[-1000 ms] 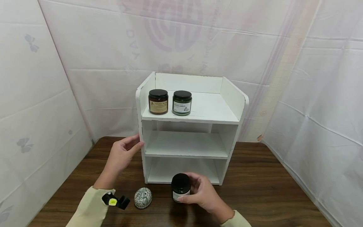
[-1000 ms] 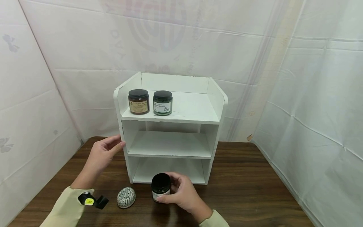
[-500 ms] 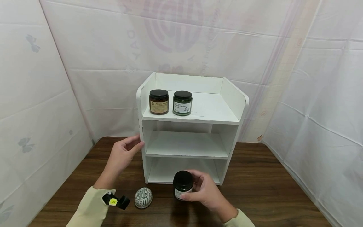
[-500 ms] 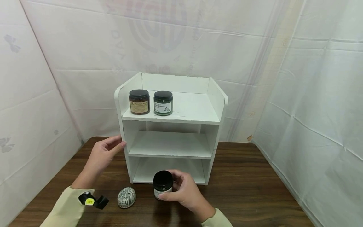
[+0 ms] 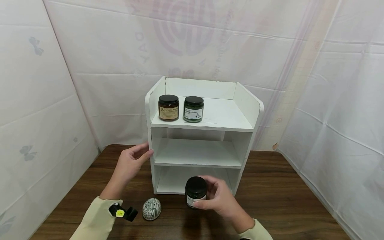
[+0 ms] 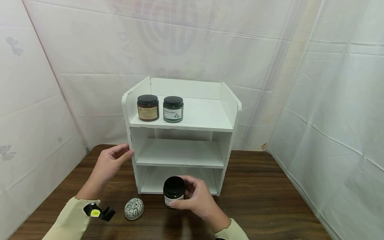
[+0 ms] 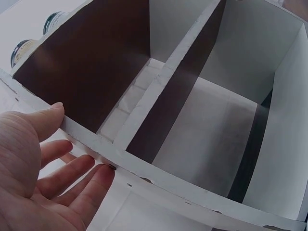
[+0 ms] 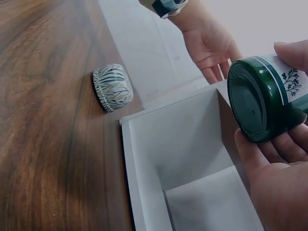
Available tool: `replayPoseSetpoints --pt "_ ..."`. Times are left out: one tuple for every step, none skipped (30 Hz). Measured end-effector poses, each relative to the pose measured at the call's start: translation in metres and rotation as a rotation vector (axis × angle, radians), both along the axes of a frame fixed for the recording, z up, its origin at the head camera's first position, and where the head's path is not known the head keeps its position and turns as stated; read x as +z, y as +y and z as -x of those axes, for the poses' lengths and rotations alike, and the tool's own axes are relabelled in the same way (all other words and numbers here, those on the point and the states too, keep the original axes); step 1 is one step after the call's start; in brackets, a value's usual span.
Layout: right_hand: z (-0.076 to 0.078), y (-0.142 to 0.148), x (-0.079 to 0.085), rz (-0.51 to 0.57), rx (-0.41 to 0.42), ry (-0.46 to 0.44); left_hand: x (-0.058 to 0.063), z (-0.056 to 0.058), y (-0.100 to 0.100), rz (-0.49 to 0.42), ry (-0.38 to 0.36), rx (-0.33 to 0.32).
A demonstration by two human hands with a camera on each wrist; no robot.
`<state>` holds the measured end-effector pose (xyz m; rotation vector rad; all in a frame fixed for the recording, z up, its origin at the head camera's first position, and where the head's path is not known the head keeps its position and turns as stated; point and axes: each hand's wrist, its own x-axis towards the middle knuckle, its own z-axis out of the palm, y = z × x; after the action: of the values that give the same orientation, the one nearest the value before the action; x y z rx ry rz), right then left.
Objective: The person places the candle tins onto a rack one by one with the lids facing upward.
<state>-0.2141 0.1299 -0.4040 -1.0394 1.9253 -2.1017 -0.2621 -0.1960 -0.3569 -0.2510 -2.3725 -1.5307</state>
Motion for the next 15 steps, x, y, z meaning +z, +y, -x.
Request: replayPoseSetpoints --pt "0.000 0.000 0.001 0.001 -0.003 0.003 0.000 0.000 0.000 -0.003 -0.002 -0.001" --pt "0.001 0.000 0.002 0.006 -0.002 0.008 0.000 0.000 0.000 -0.005 -0.002 -0.002" --pt "0.001 0.000 0.003 0.007 -0.004 0.009 0.000 0.000 0.000 -0.007 -0.003 -0.002" --pt "0.001 0.000 0.004 0.008 -0.004 0.012 0.000 0.000 0.000 -0.009 -0.003 -0.002" --pt "0.001 0.000 0.005 0.005 -0.007 0.017 0.000 0.000 0.000 -0.009 -0.003 -0.001" --pt "0.001 0.000 0.006 0.004 -0.009 0.021 0.000 0.000 0.000 -0.009 -0.003 0.000" --pt "0.001 0.001 0.007 -0.003 -0.015 0.013 0.000 0.000 0.000 -0.009 -0.003 0.000" --pt "0.001 0.001 0.009 -0.008 -0.020 0.007 0.000 0.000 0.000 -0.008 -0.002 0.001" --pt "0.001 0.002 0.010 -0.018 -0.027 0.000 0.000 0.000 0.000 -0.008 -0.002 0.002" --pt "0.000 0.002 0.011 -0.023 -0.031 -0.005 0.000 0.000 0.000 -0.007 -0.002 0.002" --pt "0.000 0.002 0.013 -0.026 -0.036 -0.013 0.000 0.000 0.000 -0.006 -0.003 0.003" --pt "0.000 0.003 0.014 -0.026 -0.037 -0.016 0.000 0.000 0.000 -0.005 -0.003 0.002" --pt "0.000 0.003 0.015 -0.025 -0.038 -0.016 0.000 0.000 0.000 -0.004 -0.005 0.001" --pt "0.001 0.003 0.016 -0.022 -0.035 -0.009 0.000 0.000 0.000 -0.003 -0.008 0.001" --pt "0.001 0.004 0.017 -0.021 -0.034 -0.001 0.000 0.000 0.000 -0.004 -0.009 0.001"
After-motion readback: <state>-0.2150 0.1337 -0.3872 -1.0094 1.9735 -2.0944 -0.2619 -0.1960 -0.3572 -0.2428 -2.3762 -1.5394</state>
